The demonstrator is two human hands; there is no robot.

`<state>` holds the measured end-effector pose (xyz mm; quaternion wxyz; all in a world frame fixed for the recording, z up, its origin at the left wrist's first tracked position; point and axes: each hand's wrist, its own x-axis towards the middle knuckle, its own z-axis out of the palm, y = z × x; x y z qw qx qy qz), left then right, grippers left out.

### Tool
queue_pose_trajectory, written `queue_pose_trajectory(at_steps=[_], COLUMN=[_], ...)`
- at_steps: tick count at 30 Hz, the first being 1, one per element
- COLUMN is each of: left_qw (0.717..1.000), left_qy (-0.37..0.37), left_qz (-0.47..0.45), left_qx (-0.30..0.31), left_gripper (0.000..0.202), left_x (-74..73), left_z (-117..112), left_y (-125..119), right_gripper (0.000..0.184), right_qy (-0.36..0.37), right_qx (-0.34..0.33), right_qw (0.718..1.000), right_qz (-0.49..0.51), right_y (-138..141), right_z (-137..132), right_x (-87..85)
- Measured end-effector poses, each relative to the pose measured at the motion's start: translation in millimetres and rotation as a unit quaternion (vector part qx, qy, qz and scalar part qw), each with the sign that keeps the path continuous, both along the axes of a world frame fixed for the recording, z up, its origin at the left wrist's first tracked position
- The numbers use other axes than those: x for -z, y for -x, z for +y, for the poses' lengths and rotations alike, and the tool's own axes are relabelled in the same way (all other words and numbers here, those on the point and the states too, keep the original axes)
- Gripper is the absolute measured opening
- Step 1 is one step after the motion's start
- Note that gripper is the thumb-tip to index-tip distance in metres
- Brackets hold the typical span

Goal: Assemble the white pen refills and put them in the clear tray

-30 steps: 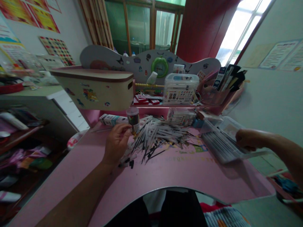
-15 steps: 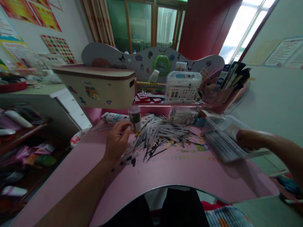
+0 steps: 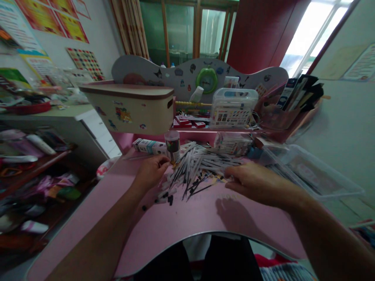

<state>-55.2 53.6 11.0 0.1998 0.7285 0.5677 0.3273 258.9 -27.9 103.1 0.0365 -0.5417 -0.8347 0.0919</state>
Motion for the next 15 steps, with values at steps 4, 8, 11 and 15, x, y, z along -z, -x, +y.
queue_pose_trajectory(at_steps=[4, 8, 11, 15], left_qw=[0.999, 0.998, 0.996, 0.992], left_qy=[0.024, 0.018, 0.004, 0.007], left_qz=[0.031, 0.059, 0.086, 0.121], left_qx=[0.021, 0.023, 0.021, 0.021], left_gripper=[0.022, 0.025, 0.029, 0.031], left_x=[5.0, 14.8, 22.2, 24.7], left_z=[2.1, 3.3, 4.2, 3.8], left_y=[-1.3, -3.4, -4.7, -7.2], right_gripper=[0.014, 0.018, 0.019, 0.018], right_qy=[0.039, 0.001, -0.077, -0.102], right_qx=[-0.047, -0.024, -0.018, -0.02], right_qw=[0.997, 1.0, 0.989, 0.971], right_qz=[-0.047, 0.006, 0.123, 0.216], right_y=[45.6, 68.0, 70.5, 65.1], right_z=[15.4, 25.2, 25.4, 26.7], right_x=[42.2, 82.4, 104.8, 120.0])
